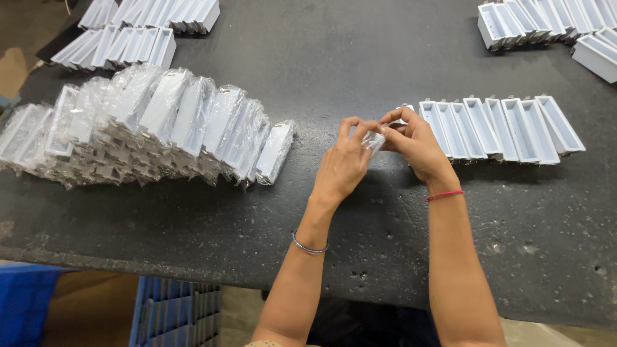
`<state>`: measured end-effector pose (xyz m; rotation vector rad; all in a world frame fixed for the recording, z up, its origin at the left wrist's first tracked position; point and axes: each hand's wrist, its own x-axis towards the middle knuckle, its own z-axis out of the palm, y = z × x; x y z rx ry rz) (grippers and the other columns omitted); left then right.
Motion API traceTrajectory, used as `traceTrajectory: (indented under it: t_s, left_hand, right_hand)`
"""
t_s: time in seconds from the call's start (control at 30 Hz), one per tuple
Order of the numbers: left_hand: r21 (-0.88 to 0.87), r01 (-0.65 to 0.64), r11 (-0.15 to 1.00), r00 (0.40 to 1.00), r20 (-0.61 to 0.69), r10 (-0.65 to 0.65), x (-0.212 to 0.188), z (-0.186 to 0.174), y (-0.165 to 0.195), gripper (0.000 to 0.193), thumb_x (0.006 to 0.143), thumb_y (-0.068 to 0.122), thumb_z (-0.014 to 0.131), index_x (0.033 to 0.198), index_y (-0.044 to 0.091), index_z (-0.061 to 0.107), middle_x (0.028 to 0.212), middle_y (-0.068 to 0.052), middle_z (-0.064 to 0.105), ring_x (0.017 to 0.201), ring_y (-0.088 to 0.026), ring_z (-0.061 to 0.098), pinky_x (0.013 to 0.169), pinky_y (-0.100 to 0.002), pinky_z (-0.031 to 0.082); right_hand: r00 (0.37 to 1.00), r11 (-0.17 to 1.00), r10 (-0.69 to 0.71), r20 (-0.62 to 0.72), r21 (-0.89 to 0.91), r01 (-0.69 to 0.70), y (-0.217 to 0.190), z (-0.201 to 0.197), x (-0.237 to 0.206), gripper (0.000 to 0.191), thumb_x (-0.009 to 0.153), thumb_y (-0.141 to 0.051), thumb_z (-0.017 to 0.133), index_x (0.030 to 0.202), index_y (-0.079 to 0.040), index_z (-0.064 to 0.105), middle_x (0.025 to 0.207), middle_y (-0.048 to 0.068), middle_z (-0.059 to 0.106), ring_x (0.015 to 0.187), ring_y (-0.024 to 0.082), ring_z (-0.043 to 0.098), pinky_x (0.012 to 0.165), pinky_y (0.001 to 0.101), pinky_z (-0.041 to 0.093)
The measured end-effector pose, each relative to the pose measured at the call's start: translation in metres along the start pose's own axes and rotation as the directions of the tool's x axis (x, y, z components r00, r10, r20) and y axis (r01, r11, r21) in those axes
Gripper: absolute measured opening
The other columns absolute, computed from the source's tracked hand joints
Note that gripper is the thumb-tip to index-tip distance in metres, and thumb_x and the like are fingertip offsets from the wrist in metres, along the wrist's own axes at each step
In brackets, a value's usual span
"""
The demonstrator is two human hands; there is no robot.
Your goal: The person wraps individual white plastic components in clear plastic bags by hand. They pick up a component, place it into a bag, fold the bag around it, and set the wrapped unit aside. The process is repeated for multiple components.
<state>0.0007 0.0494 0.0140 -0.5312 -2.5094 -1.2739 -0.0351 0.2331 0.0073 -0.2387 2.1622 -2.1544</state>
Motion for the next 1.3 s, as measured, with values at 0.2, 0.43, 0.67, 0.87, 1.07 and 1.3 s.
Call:
traceTrajectory:
  t_s: [0.2,0.43,0.67,0.87,1.07,1.3]
  left_hand:
    - [-0.014,0.090,0.996,0.996,-0.011,-0.090,-0.001,-0.004,0.001,0.029,0.095,0.016,0.060,0.123,0.024,0.056,0.134,-0.008,0.056,0.091,-0.039,0.073,0.076,-0.051,0.057]
    - [-0.001,0.050,0.999,0.998,-0.036,-0.050,-0.002,-0.006,0.000,0.035,0.095,0.014,0.062,0.127,0.024,0.053,0.135,-0.008,0.055,0.091,-0.040,0.071,0.072,-0.051,0.057]
    - [-0.141,0.059,0.988,0.997,-0.050,-0.067,-0.005,0.008,-0.007,0.049,0.089,0.019,0.063,0.135,0.021,0.046,0.129,-0.012,0.064,0.105,-0.040,0.069,0.083,-0.050,0.056]
    - [-0.183,0.129,0.975,0.990,-0.038,-0.138,-0.004,0.006,-0.010,0.045,0.091,0.023,0.062,0.135,0.016,0.053,0.115,-0.017,0.072,0.105,-0.039,0.071,0.089,-0.048,0.056]
    - [0.273,0.248,0.930,0.935,-0.320,-0.155,0.008,-0.025,-0.028,0.039,0.099,0.030,0.063,0.133,0.010,0.057,0.113,-0.020,0.066,0.105,-0.039,0.067,0.082,-0.047,0.058]
    - [0.708,0.376,0.598,0.923,-0.343,-0.175,-0.003,-0.047,-0.089,0.040,0.093,0.008,0.066,0.131,0.017,0.062,0.145,-0.008,0.055,0.133,-0.031,0.050,0.113,-0.047,0.040]
  right_hand:
    - [0.995,0.999,0.008,0.104,0.037,-0.012,-0.011,0.006,-0.006,0.025,0.096,-0.013,0.063,0.119,-0.003,0.060,0.112,0.008,0.069,0.106,0.017,0.069,0.094,0.0315,0.060]
    - [0.998,0.998,-0.017,0.052,-0.063,0.020,-0.007,0.014,-0.004,0.037,0.087,-0.011,0.076,0.118,-0.005,0.057,0.102,0.009,0.070,0.097,0.014,0.068,0.086,0.0291,0.056]
    - [0.983,0.929,-0.170,-0.066,-0.344,0.138,0.007,0.008,-0.001,0.034,0.086,0.000,0.072,0.118,0.000,0.060,0.100,0.011,0.066,0.089,0.016,0.061,0.077,0.0296,0.051]
    - [0.983,0.960,-0.177,-0.044,-0.226,0.163,-0.007,0.014,-0.011,0.035,0.092,-0.003,0.069,0.125,0.000,0.056,0.109,0.012,0.069,0.099,0.017,0.066,0.085,0.0294,0.055]
    - [0.950,0.946,-0.307,-0.066,-0.132,0.296,-0.017,0.004,-0.020,0.038,0.102,-0.009,0.069,0.136,-0.001,0.054,0.141,0.014,0.061,0.126,0.022,0.064,0.105,0.0316,0.055]
    - [0.953,0.938,-0.291,-0.085,-0.221,0.267,-0.016,-0.006,-0.028,0.033,0.101,-0.010,0.069,0.131,-0.001,0.059,0.134,0.012,0.065,0.121,0.026,0.067,0.098,0.0343,0.056]
